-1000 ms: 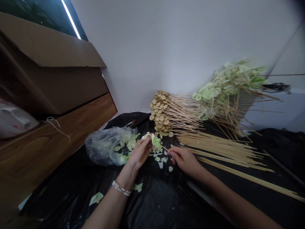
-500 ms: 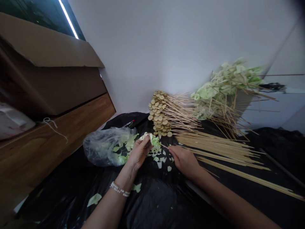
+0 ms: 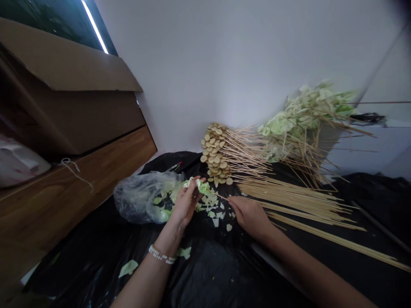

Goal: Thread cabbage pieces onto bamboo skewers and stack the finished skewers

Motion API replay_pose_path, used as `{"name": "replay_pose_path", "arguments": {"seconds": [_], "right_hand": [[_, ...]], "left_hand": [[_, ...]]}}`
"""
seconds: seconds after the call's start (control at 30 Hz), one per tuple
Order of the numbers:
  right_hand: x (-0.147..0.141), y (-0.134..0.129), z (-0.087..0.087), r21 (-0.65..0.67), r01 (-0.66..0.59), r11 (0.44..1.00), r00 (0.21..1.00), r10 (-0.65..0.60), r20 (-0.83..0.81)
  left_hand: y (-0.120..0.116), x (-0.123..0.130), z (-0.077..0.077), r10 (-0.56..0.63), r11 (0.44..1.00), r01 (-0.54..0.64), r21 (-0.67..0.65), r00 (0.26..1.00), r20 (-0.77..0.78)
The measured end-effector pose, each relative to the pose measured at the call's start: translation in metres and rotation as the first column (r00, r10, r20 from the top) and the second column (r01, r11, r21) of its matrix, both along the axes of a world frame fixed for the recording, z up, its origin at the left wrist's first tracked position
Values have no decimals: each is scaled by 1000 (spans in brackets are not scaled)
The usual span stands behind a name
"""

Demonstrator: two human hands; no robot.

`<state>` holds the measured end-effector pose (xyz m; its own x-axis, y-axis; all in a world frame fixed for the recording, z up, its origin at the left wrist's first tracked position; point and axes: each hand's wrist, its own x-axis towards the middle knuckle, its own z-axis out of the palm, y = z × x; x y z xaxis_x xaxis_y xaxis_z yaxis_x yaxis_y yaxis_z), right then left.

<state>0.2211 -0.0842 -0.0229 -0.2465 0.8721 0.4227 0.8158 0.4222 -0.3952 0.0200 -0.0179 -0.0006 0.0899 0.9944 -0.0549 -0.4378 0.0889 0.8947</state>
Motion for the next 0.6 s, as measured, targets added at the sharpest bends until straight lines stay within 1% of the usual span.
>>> {"name": "replay_pose_path", "arguments": {"seconds": [0.1,0.17,0.27,0.33,0.37,0.4,0.47,0.53,0.6], "right_hand": [[1,0,1,-10,1,1000,1000,-1,-29],[1,-1,5,-40,-29,999,997,26,-72],[-1,-2,13,-146,-94,985,977,63,-203],[-1,-2,17,-250,-139,958,956,63,-287],[-2,-2,18,-280,-148,949,950,57,-308],[-2,-3,18,-282,-144,949,951,54,-305],[-1,-4,16,-199,-95,975,972,48,-230],[-1,-6,12,-67,-24,997,997,19,-81],[-2,-8,9,18,28,999,998,-29,64]], "left_hand": [[3,-2,-3,3,1000,-4,24,1000,14],[4,-2,-5,-9,999,8,44,1000,13],[3,1,-7,-14,998,13,63,1000,15],[1,4,-6,-10,998,9,70,1000,18],[0,5,-5,-8,997,7,72,1000,17],[-1,5,-4,-6,997,5,73,1000,16],[-2,6,-2,-4,997,4,80,1000,11],[-3,7,-2,-1,996,1,85,1000,6],[-3,7,-2,-2,997,1,81,1000,8]]}}
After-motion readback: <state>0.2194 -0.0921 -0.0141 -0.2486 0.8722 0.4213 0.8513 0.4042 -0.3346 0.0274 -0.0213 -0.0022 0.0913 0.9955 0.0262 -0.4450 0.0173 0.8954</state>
